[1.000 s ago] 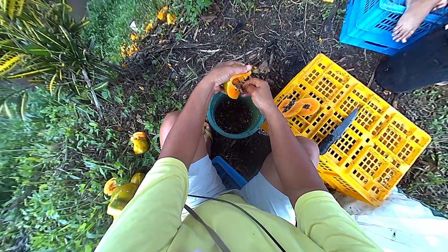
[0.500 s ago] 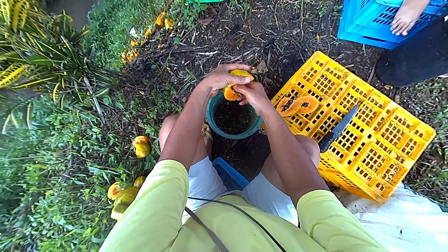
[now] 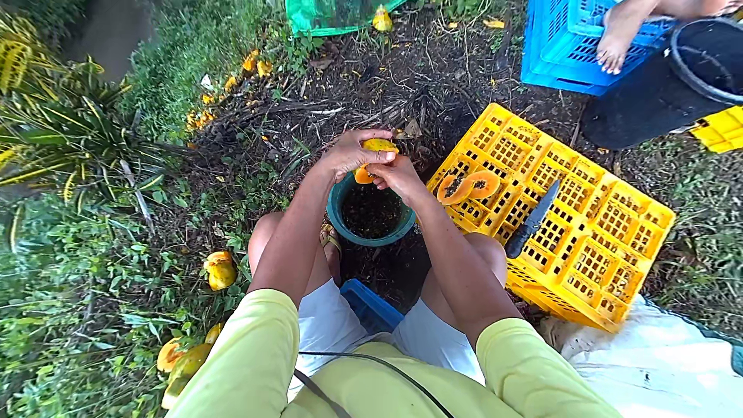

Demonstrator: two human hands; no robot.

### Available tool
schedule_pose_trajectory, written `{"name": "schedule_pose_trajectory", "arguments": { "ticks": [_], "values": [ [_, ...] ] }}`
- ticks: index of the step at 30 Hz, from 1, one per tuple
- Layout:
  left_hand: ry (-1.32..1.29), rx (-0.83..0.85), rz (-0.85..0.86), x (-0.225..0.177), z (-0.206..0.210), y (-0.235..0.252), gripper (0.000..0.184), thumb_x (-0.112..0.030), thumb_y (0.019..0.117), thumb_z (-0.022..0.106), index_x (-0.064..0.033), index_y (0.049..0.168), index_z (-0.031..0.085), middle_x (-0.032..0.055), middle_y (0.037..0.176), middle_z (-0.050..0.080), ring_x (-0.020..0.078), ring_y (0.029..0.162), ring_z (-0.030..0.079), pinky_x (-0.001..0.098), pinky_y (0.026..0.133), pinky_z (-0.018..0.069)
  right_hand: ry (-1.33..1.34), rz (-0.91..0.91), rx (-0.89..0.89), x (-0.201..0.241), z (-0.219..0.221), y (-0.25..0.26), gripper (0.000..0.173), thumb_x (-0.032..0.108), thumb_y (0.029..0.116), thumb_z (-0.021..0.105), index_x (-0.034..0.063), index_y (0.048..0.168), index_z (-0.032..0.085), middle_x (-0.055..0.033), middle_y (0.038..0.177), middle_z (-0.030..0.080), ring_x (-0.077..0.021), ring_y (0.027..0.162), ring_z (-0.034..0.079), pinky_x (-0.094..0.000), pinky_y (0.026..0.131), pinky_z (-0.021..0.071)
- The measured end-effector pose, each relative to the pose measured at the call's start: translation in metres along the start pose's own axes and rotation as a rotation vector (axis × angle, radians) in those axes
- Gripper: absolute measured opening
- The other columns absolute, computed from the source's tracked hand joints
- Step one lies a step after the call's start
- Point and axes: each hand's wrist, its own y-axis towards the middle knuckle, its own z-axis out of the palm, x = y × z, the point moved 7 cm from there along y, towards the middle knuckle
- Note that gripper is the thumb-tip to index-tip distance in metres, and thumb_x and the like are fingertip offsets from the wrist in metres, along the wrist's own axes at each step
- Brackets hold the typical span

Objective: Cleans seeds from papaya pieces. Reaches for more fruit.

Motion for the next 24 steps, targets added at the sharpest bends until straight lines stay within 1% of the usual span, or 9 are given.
{"name": "schedule_pose_trajectory", "arguments": {
  "ticks": [3,8,11,13,17,19,20,22,24],
  "values": [
    [-0.011,-0.001,0.000,0.003,0.003,0.003,0.052,-0.007,0.0879,0.077,-0.0079,0.137,0.061,0.0133,0.128,0.065,0.0182,0.107,0.066,0.0354,0.093,0.0551,0.014,0.001,-0.011,-0.006,0.000,0.004,0.028,0.013,0.0951,0.074,-0.0047,0.114,0.063,-0.0101,0.090,0.067,-0.0116,0.068,0.065,-0.0288,0.068,0.0587],
    [0.012,-0.022,-0.021,0.003,0.000,-0.001,0.051,-0.008,0.0888,0.077,-0.0082,0.137,0.061,0.0143,0.128,0.064,0.0193,0.109,0.064,0.0374,0.095,0.0534,-0.027,-0.010,-0.004,-0.005,0.002,0.004,0.021,0.010,0.1015,0.063,-0.0069,0.114,0.063,-0.0121,0.091,0.067,-0.0119,0.071,0.066,-0.0289,0.071,0.0588],
    [0.006,-0.032,-0.023,-0.001,0.003,0.000,0.050,-0.009,0.0899,0.077,-0.0066,0.137,0.061,0.0151,0.128,0.064,0.0190,0.109,0.064,0.0368,0.095,0.0532,-0.033,-0.037,0.016,-0.001,0.000,0.002,0.024,0.015,0.0997,0.068,-0.0040,0.112,0.063,-0.0073,0.088,0.065,-0.0090,0.069,0.062,-0.0270,0.069,0.0563],
    [-0.010,-0.030,-0.010,-0.002,0.003,-0.002,0.051,-0.009,0.0896,0.077,-0.0059,0.138,0.060,0.0153,0.128,0.064,0.0192,0.108,0.064,0.0369,0.095,0.0536,-0.065,-0.087,-0.003,-0.001,-0.003,0.003,0.021,0.013,0.0989,0.069,-0.0039,0.110,0.064,-0.0074,0.087,0.066,-0.0090,0.069,0.064,-0.0270,0.069,0.0573],
    [-0.047,-0.007,0.037,-0.005,-0.003,-0.003,0.050,-0.010,0.0913,0.075,-0.0061,0.138,0.059,0.0135,0.128,0.064,0.0172,0.106,0.065,0.0343,0.093,0.0547,-0.096,-0.161,-0.052,0.002,-0.010,0.004,0.018,0.006,0.1026,0.055,-0.0078,0.111,0.064,-0.0130,0.093,0.068,-0.0131,0.074,0.068,-0.0302,0.073,0.0600],
    [-0.061,-0.009,0.047,-0.006,-0.005,-0.004,0.049,-0.010,0.0921,0.073,-0.0066,0.139,0.059,0.0134,0.129,0.064,0.0168,0.107,0.065,0.0339,0.094,0.0544,-0.049,-0.154,-0.056,0.005,-0.011,0.001,0.022,0.009,0.1056,0.051,-0.0074,0.114,0.062,-0.0126,0.094,0.066,-0.0128,0.073,0.067,-0.0299,0.072,0.0596],
    [-0.067,-0.013,0.051,-0.006,-0.005,-0.004,0.049,-0.010,0.0922,0.074,-0.0064,0.139,0.059,0.0138,0.129,0.064,0.0171,0.108,0.065,0.0340,0.094,0.0543,-0.033,-0.144,-0.057,0.006,-0.011,0.000,0.024,0.015,0.1065,0.053,-0.0056,0.116,0.062,-0.0110,0.094,0.066,-0.0118,0.073,0.066,-0.0292,0.071,0.0591],
    [-0.066,-0.023,0.054,-0.004,-0.003,-0.002,0.049,-0.010,0.0915,0.075,-0.0064,0.138,0.060,0.0141,0.129,0.064,0.0179,0.108,0.065,0.0348,0.094,0.0546,-0.041,-0.137,-0.059,0.005,-0.010,0.001,0.027,0.021,0.1027,0.064,-0.0021,0.118,0.063,-0.0098,0.096,0.067,-0.0114,0.073,0.066,-0.0289,0.069,0.0580],
    [-0.047,-0.022,0.052,-0.004,0.000,-0.002,0.050,-0.009,0.0901,0.076,-0.0064,0.138,0.060,0.0139,0.130,0.064,0.0186,0.109,0.065,0.0357,0.095,0.0544,-0.072,-0.144,-0.060,0.003,-0.008,0.002,0.029,0.017,0.0967,0.072,-0.0020,0.118,0.064,-0.0107,0.096,0.069,-0.0124,0.074,0.066,-0.0306,0.070,0.0579]
  ]
}}
